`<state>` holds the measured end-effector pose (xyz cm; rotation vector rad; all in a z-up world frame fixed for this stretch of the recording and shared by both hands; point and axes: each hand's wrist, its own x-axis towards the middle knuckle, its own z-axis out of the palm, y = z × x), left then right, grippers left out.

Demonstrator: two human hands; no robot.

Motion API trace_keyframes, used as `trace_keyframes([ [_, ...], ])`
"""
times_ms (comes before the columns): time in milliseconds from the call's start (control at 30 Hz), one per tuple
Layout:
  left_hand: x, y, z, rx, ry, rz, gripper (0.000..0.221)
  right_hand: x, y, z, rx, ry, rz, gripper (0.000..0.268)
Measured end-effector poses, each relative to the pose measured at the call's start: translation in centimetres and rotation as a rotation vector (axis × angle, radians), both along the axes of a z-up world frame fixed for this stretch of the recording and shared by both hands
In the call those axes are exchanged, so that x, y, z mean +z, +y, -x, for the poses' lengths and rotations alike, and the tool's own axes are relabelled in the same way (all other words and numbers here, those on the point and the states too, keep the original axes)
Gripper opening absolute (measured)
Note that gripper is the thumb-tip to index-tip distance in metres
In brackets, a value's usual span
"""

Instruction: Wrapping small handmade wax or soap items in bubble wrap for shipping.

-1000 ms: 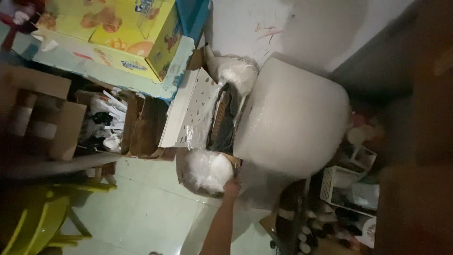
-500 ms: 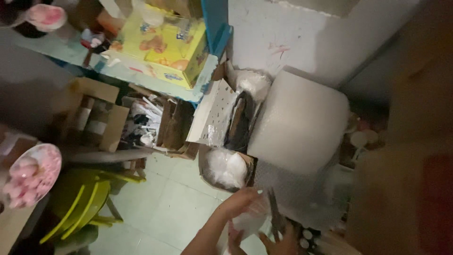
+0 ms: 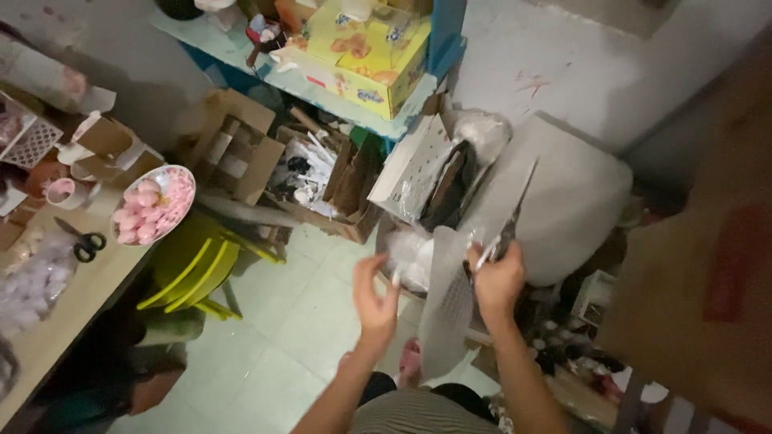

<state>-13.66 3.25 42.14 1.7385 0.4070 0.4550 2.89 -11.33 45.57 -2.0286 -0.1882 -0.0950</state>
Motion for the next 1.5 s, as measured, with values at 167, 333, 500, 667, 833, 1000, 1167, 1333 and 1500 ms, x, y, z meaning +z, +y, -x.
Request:
trace_keyframes([
  [167, -5.5, -5.6, 8.1, 0.272, 0.202, -0.556, 0.101, 4.8, 4.9, -3.3, -0.033, 0.066, -0.384, 0.028],
  [333, -6.2, -4.1, 7.9, 0.176, 0.477, -0.626, 0.119, 4.7, 6.6, -6.3, -0.033, 0.231, -0.639, 0.024],
  [500, -10.0, -1.0, 4.7, 0.296, 0.472, -0.572, 0.114, 6.7, 8.0, -8.4, -0.053, 0.268, -0.605, 0.022],
  [667, -12.0, 3.6, 7.3, 0.483, 0.061, -0.600, 0.056, 6.4, 8.5, -10.4, 0.020, 0.242, -0.708, 0.025],
  [833, 4.5, 8.5, 9.9, 0.632, 0.069, 0.231, 0.028, 7.2, 7.5, -8.8, 0.092, 0.251, -0.560, 0.019],
  [1000, 7.7, 12.4, 13.6, 0.625, 0.006, 0.370, 0.018, 2.3, 3.2, -2.3, 0.164, 0.219, -0.430, 0.015],
  [1167, 5.6, 14.7, 15.9, 0.567, 0.077, 0.280, 0.022, -4.7, -4.9, 9.2, 0.239, 0.088, -0.057, 0.029],
  [1333, 6.9, 14.9, 16.4, 0.427, 0.047, 0.238, 0.057, -2.1, -5.2, 22.1, 0.193, 0.571, -0.173, 0.032],
  [1500, 4.8, 13.6, 19.4, 0.325, -0.075, 0.299, 0.073, -9.2, -2.1, 27.3, 0.282, 0.463, -0.534, 0.027],
])
